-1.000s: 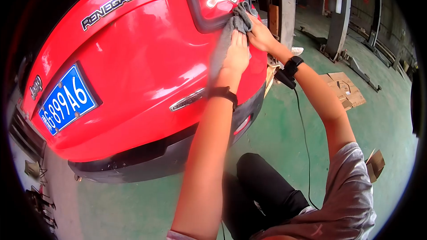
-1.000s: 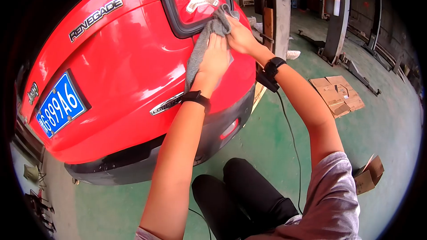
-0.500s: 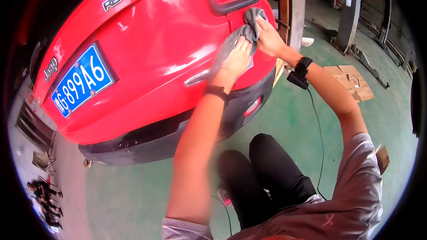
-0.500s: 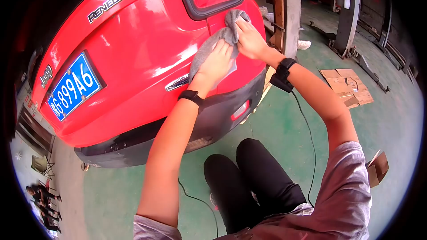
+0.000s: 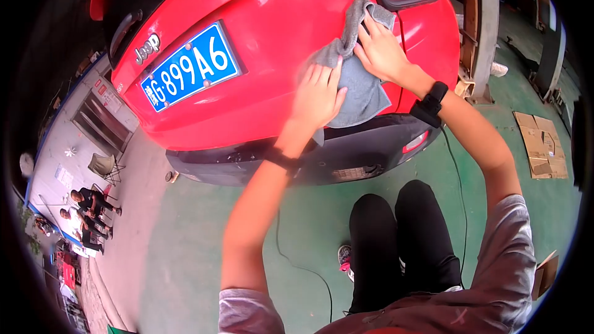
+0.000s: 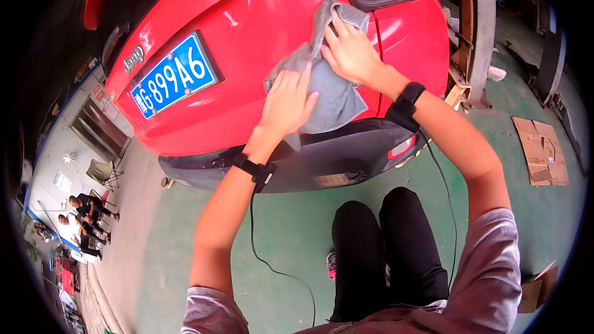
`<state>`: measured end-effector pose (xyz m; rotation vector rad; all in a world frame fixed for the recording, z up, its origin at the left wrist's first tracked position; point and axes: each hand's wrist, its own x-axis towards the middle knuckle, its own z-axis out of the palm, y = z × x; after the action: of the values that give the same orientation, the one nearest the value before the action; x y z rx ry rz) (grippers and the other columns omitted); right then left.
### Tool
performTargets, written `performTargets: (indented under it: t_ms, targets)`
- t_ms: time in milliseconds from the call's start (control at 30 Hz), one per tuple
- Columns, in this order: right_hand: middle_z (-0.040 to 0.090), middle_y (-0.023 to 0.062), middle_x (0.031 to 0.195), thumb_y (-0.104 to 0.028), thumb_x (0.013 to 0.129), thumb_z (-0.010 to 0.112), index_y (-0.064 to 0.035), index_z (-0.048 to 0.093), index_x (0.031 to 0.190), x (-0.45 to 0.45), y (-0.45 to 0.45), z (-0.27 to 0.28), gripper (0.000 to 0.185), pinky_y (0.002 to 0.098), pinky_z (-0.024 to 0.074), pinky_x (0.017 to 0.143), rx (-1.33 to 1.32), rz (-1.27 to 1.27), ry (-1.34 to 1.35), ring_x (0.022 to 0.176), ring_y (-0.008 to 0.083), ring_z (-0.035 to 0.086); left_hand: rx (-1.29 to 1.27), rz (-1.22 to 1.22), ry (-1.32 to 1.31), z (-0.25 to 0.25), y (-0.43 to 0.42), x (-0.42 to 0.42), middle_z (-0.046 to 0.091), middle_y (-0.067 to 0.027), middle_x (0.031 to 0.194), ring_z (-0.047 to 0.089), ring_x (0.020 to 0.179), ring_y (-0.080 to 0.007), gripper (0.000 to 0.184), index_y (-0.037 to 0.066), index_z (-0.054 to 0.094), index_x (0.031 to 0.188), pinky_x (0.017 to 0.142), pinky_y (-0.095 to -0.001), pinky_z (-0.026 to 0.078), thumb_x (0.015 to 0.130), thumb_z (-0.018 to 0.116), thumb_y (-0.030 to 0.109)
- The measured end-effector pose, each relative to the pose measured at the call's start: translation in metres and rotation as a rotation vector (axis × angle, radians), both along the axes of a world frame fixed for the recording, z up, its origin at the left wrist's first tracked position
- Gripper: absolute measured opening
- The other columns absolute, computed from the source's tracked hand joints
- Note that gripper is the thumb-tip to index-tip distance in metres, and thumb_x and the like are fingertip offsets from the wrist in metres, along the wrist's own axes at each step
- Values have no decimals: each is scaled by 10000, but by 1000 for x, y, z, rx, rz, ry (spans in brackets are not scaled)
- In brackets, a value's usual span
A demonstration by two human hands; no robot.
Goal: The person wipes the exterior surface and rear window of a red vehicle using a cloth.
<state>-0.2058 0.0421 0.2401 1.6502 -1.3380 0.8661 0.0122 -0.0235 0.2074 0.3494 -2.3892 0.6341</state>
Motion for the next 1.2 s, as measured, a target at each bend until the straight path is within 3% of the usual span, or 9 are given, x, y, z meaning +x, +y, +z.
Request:
performTargets:
  t_ms: [433, 667, 767, 833, 933, 967, 1067, 1133, 1200]
  targets:
    - [535, 212, 1386, -285, 937, 635, -100, 534, 1395, 8, -27, -13, 504, 455, 464, 922, -158, -67, 8, 1100, 347, 614, 46, 286, 439, -16, -40, 16, 472, -355, 1333, 447, 1260, -562, 641, -140, 303, 1485, 1085, -566, 378, 975, 528, 176]
    - [614, 183, 1254, -257, 851, 720, -91, 636, 1250, -1, -5, -41, 440, 418, 419, 725, 79, -63, 150, 834, 259, 581, 19, 114, 546, -33, -54, 20, 596, -248, 1039, 561, 1099, -528, 564, -125, 565, 1299, 1019, -617, 418, 813, 634, 151]
    - [644, 198, 1157, -150, 810, 724, -34, 659, 1134, -6, 7, -32, 349, 447, 448, 866, 202, 66, 18, 934, 324, 612, 101, 5, 538, -18, -46, 27, 583, -185, 919, 597, 1010, -473, 491, -92, 644, 1218, 990, -616, 456, 773, 657, 115]
    - [673, 180, 1069, -77, 816, 657, -2, 689, 990, -7, 18, 4, 192, 420, 424, 1022, 462, 400, -245, 1056, 335, 605, 187, -94, 503, 3, -34, 40, 589, -143, 852, 648, 960, -446, 457, -51, 672, 1211, 989, -548, 523, 773, 652, 77]
    - [573, 167, 1355, -213, 838, 770, -39, 513, 1361, -37, 63, 20, 608, 441, 440, 1050, 766, 792, -1030, 1228, 285, 555, 217, -243, 464, 65, -5, 55, 675, -119, 1062, 673, 1096, -363, 421, 47, 702, 1207, 1030, -483, 523, 793, 623, 54]
    - [546, 168, 1402, -241, 831, 797, -47, 460, 1435, -42, 69, 42, 718, 450, 436, 1063, 859, 954, -1379, 1265, 275, 538, 228, -280, 460, 90, 2, 56, 637, -131, 1012, 660, 1090, -410, 399, 24, 682, 1151, 988, -512, 537, 756, 645, 62]
    - [553, 175, 1377, -231, 898, 739, 2, 439, 1423, 13, 75, 166, 648, 445, 402, 1083, 439, 1020, -1326, 1225, 291, 545, 319, -272, 505, 176, 30, 53, 605, -134, 940, 648, 1089, -445, 405, -6, 671, 1116, 948, -529, 552, 717, 665, 67]
    - [533, 203, 1378, -197, 927, 691, 33, 403, 1435, 8, 69, 225, 628, 446, 390, 1083, 197, 542, -670, 1224, 309, 541, 372, -218, 545, 239, 47, 53, 606, -128, 921, 650, 1094, -439, 427, -15, 678, 1135, 947, -519, 552, 715, 662, 62]
    - [494, 244, 1383, -157, 959, 636, 71, 349, 1451, 3, 63, 270, 614, 460, 366, 1096, 93, 357, -570, 1248, 336, 516, 387, -158, 571, 292, 51, 52, 602, -124, 905, 650, 1095, -440, 448, -23, 683, 1152, 944, -513, 551, 711, 658, 54]
